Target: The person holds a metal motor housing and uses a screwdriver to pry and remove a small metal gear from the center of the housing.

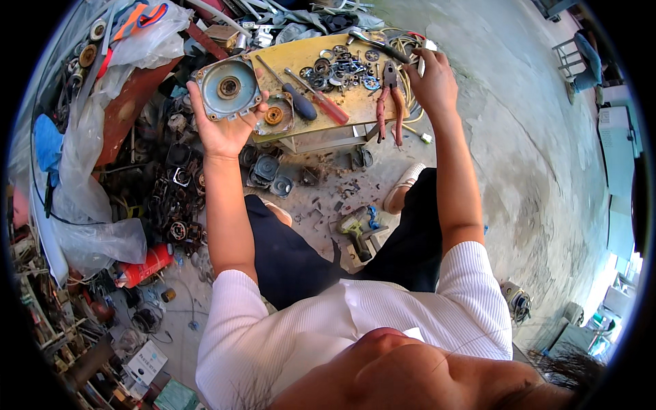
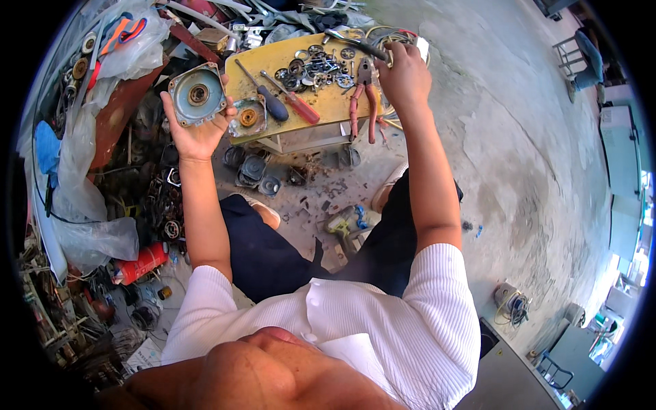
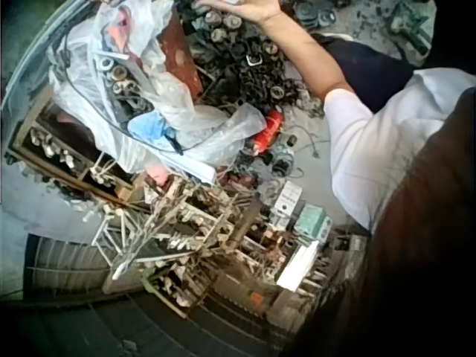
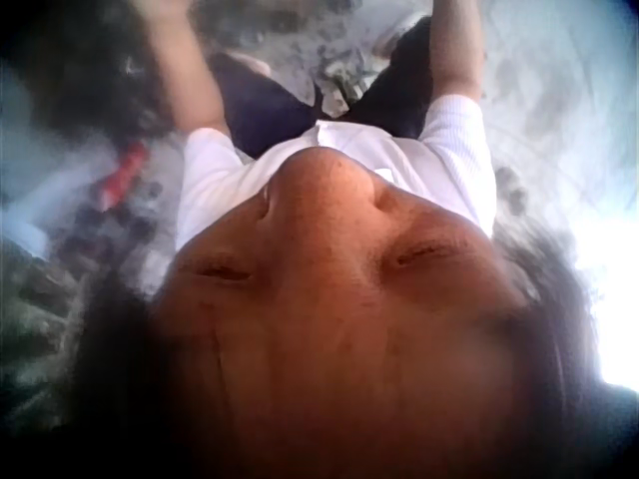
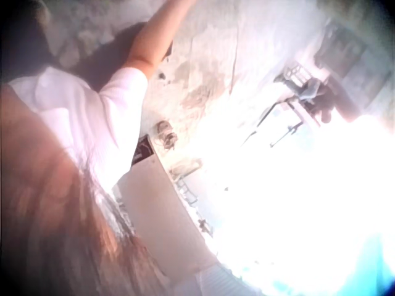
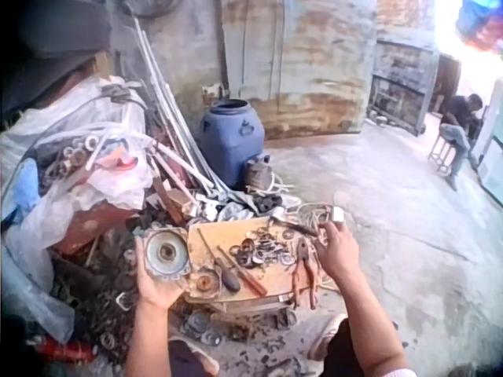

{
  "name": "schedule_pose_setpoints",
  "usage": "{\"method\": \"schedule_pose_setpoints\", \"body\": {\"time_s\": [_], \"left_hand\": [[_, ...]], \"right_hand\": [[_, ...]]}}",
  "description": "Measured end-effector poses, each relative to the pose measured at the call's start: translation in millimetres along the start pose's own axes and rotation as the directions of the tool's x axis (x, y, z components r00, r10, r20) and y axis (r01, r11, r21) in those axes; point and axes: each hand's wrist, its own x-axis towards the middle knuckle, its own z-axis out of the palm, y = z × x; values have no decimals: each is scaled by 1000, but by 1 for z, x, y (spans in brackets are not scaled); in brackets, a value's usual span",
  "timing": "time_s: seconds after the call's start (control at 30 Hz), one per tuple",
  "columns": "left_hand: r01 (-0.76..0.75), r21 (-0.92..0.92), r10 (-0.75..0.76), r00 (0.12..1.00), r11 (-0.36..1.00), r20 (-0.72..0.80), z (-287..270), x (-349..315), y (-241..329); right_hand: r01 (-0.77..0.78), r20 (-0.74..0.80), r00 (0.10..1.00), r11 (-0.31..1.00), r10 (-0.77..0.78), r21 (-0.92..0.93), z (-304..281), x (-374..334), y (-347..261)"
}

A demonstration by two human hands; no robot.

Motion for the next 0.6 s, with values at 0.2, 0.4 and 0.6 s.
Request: {"method": "schedule_pose_setpoints", "body": {"time_s": [0.2,0.4,0.6], "left_hand": [[-19,-75,19,1000,997,9,-4,-2,9],[-15,-77,19,998,997,58,-4,2,5],[-18,-105,24,998,994,56,1,9,1]], "right_hand": [[117,199,969,981,-146,153,9,-19,-39],[264,322,846,859,-424,438,17,-48,-95],[367,357,781,839,-512,401,40,-66,-126]]}}
